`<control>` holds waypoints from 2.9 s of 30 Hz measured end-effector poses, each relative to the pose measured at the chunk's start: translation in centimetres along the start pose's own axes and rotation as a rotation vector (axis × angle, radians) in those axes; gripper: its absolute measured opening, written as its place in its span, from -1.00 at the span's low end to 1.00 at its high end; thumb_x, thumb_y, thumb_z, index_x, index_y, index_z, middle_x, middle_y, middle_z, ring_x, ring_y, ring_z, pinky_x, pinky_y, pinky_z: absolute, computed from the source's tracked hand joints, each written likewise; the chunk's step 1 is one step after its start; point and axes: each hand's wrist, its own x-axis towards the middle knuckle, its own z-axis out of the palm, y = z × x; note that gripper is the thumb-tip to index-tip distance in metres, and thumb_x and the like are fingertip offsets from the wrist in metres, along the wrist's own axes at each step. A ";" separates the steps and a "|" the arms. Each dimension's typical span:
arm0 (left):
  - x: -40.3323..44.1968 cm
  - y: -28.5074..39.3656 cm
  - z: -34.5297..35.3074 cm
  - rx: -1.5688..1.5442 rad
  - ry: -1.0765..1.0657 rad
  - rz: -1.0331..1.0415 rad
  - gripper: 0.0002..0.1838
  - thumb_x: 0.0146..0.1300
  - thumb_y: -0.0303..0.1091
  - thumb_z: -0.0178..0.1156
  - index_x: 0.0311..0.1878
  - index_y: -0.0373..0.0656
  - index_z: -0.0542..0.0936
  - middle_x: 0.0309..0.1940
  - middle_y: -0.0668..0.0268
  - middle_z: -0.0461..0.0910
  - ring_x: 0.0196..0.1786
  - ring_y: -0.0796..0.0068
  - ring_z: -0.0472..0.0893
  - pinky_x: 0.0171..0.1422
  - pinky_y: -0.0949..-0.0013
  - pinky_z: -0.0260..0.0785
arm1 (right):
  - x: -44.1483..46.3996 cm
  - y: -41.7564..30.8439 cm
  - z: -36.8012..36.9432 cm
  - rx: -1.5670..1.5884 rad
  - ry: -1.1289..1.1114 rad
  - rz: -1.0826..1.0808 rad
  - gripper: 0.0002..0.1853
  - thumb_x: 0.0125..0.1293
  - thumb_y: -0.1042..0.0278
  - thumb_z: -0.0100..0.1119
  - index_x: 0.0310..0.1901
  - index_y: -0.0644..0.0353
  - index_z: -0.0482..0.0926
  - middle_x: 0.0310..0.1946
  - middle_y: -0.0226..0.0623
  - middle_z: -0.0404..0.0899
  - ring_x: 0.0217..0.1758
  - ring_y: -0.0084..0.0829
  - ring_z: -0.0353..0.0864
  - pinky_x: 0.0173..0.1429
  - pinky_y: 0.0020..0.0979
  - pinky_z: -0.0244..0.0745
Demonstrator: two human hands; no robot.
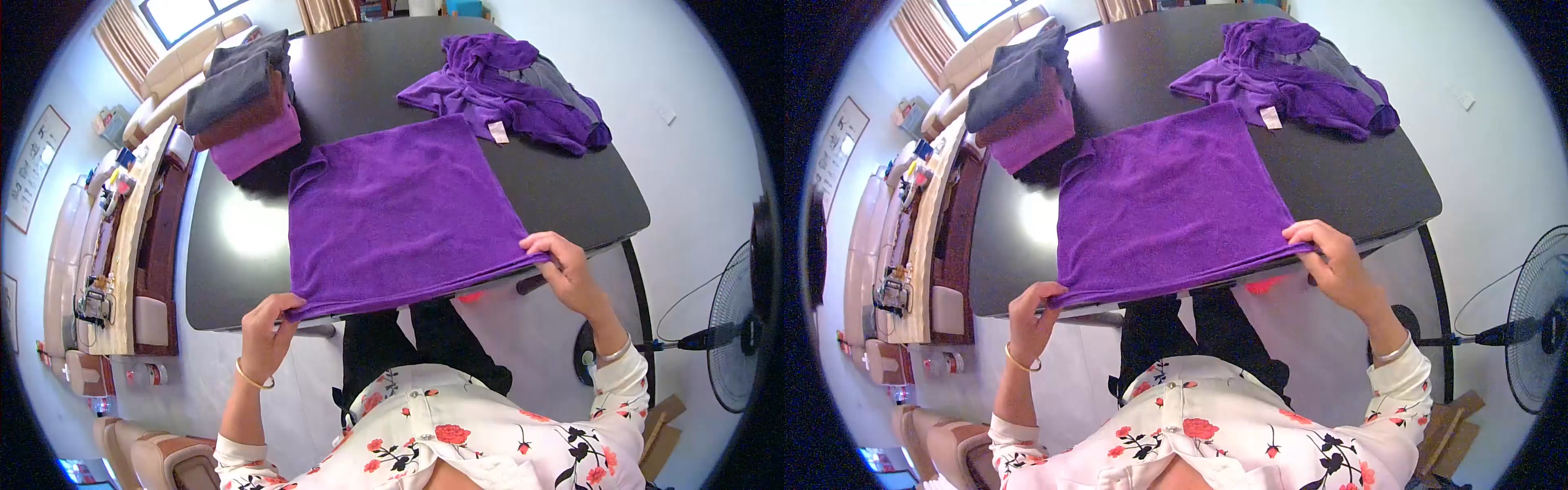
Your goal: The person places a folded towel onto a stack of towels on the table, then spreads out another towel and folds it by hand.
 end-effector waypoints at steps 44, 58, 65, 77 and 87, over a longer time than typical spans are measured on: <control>7.0 -2.2 1.2 -0.700 0.056 -0.250 -0.96 0.29 -0.50 0.05 -0.25 -0.14 0.48 -0.45 0.58 0.42 -0.49 0.82 0.18 -0.42 0.65 0.03 | 1.6 2.6 -1.2 0.486 0.075 0.293 -0.88 0.42 0.33 0.01 -0.22 0.19 0.45 -0.43 -0.62 0.33 -0.33 -0.78 0.25 -0.25 -0.65 0.23; 10.7 -1.0 2.2 -0.821 0.231 -0.389 -0.88 0.43 -0.31 0.06 -0.14 -0.13 0.49 -0.40 0.56 0.44 -0.36 0.81 0.37 -0.28 0.63 0.27 | 8.2 3.5 0.2 0.349 0.297 0.204 -0.78 0.42 0.28 0.02 -0.27 0.29 0.48 -0.47 -0.54 0.37 -0.36 -0.71 0.28 -0.24 -0.56 0.28; 16.1 -7.2 3.9 -0.346 0.324 -0.311 -0.83 0.36 -0.29 0.16 -0.23 -0.20 0.53 -0.45 0.52 0.43 -0.38 0.75 0.35 -0.29 0.57 0.26 | 15.3 10.9 2.9 0.288 0.401 0.114 -0.73 0.38 0.26 0.05 -0.31 0.34 0.50 -0.52 -0.33 0.47 -0.40 -0.59 0.35 -0.27 -0.39 0.33; 16.2 -11.6 3.4 0.059 0.231 -0.261 -0.70 0.22 -0.38 0.25 -0.03 -0.23 0.45 -0.41 0.31 0.52 -0.38 0.48 0.51 -0.29 0.39 0.39 | 14.0 10.9 2.0 -0.119 0.408 0.215 -0.80 0.21 0.38 0.23 -0.18 0.28 0.51 -0.29 -0.16 0.63 -0.31 -0.33 0.63 -0.13 -0.30 0.53; 16.6 3.1 9.7 0.546 -0.090 0.289 -0.32 0.28 0.03 0.11 0.36 -0.15 0.26 0.40 0.07 0.16 0.48 0.05 0.09 0.48 -0.07 -0.09 | 13.6 2.9 5.9 -0.442 -0.069 -0.399 -0.38 0.31 -0.07 0.08 0.21 0.27 0.40 0.27 0.04 0.33 0.43 -0.03 0.19 0.45 -0.04 0.07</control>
